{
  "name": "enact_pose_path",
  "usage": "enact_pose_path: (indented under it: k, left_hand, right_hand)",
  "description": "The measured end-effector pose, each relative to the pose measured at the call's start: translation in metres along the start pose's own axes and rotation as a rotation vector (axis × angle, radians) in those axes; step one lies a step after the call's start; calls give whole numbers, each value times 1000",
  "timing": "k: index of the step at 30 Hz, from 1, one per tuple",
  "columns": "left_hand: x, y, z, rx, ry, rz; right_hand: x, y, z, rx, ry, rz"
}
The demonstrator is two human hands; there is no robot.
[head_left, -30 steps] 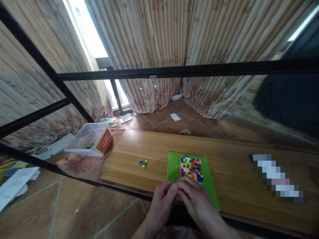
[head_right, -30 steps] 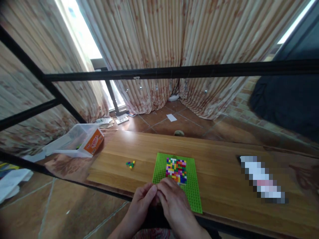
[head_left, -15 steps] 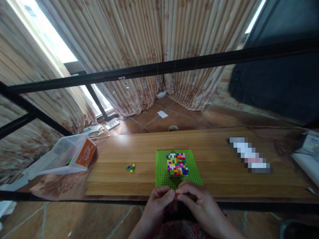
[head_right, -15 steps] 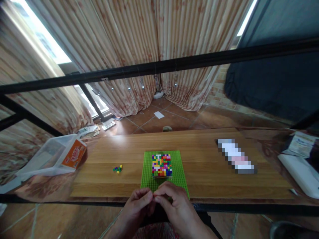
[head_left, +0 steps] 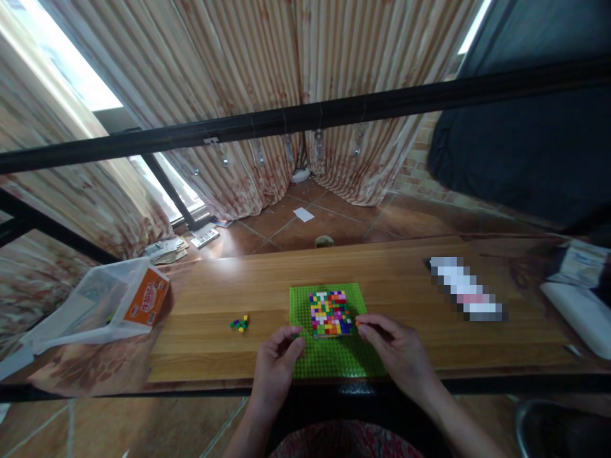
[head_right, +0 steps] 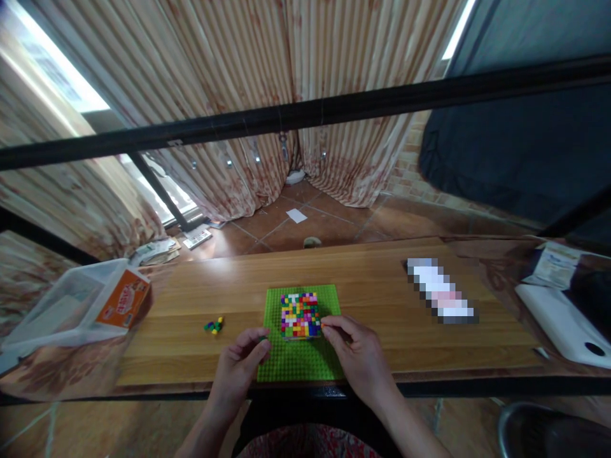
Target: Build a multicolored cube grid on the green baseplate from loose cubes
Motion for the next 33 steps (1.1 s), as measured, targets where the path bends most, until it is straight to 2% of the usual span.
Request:
enact_pose_path:
  k: [3, 8, 12, 20, 28, 33]
  left_hand:
    - [0, -5, 2, -51, -22, 12]
    - [2, -10, -5, -93, -55, 26]
    - [4, -11, -12, -123, -77, -9]
    - [10, -14, -15, -134, -115, 35]
    - [8, -15, -16, -129, -94, 21]
    - [5, -16, -10, -144, -66, 11]
  right_hand:
    - [-6, -11, -5, 53, 3, 20]
    - [-21, -32, -16, 221, 68, 99]
    - [-32, -43, -14, 228, 87, 142]
    - [-44, -51, 1, 127, 50, 144]
    - [-55, -56, 22, -143, -303, 86]
    - [-61, -56, 28, -228, -439, 46]
Point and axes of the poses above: each hand's wrist, its own y-axis away from the middle knuckle, its own x-axis out of the back of the hand, z = x × y, the point moved 8 cm from there along -y, towards the middle knuckle, and after that the axes turned 5 degrees about -x, right-handed, at the moved point
